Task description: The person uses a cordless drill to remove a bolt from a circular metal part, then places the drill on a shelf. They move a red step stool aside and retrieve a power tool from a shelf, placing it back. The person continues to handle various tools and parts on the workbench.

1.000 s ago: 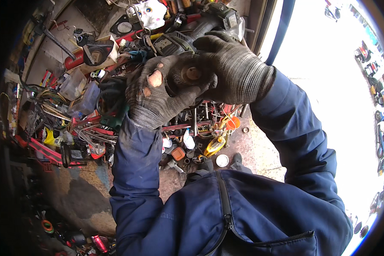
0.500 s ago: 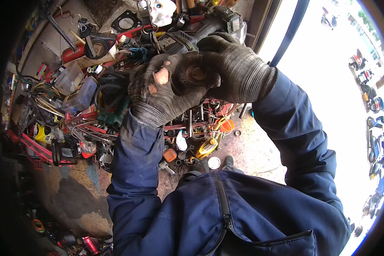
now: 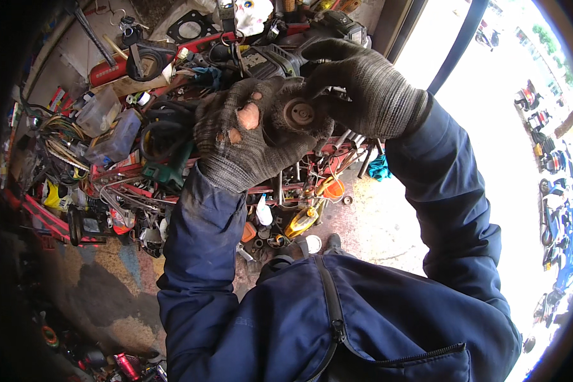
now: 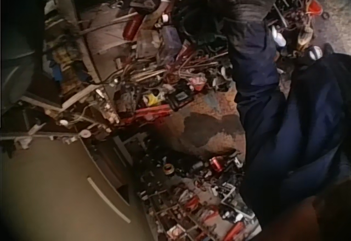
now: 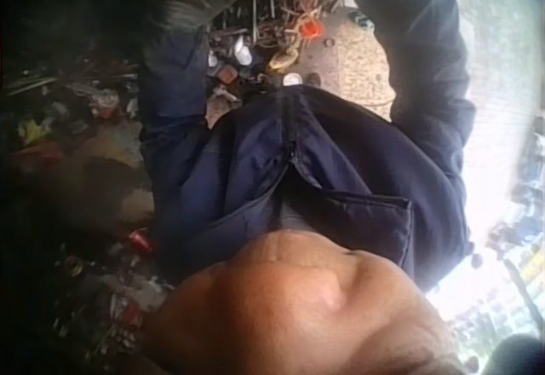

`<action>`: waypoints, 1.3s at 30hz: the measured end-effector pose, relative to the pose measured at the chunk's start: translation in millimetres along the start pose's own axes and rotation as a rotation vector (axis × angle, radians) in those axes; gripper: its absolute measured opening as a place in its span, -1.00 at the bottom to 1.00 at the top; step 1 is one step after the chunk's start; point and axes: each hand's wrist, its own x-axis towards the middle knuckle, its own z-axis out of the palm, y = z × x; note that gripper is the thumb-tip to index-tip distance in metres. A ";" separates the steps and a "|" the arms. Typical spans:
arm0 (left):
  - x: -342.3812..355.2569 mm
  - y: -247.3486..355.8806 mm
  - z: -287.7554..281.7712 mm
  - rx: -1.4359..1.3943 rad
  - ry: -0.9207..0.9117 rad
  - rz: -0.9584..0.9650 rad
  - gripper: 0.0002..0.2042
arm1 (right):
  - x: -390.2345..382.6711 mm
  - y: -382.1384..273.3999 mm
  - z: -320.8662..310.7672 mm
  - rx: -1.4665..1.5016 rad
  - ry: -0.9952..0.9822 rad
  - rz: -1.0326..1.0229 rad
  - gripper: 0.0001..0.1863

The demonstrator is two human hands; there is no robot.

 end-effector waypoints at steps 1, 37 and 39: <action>-1.1 -2.2 1.4 -0.040 -0.017 -0.019 -0.37 | 1.2 -1.5 -2.4 0.021 0.086 0.062 -0.79; -7.0 -9.4 10.2 0.039 0.101 0.054 -0.32 | 33.6 0.5 7.6 -0.160 -0.310 0.032 -0.77; -8.2 -10.0 13.8 0.016 0.104 0.006 -0.32 | 35.4 0.2 7.0 -0.081 -0.346 -0.027 -0.76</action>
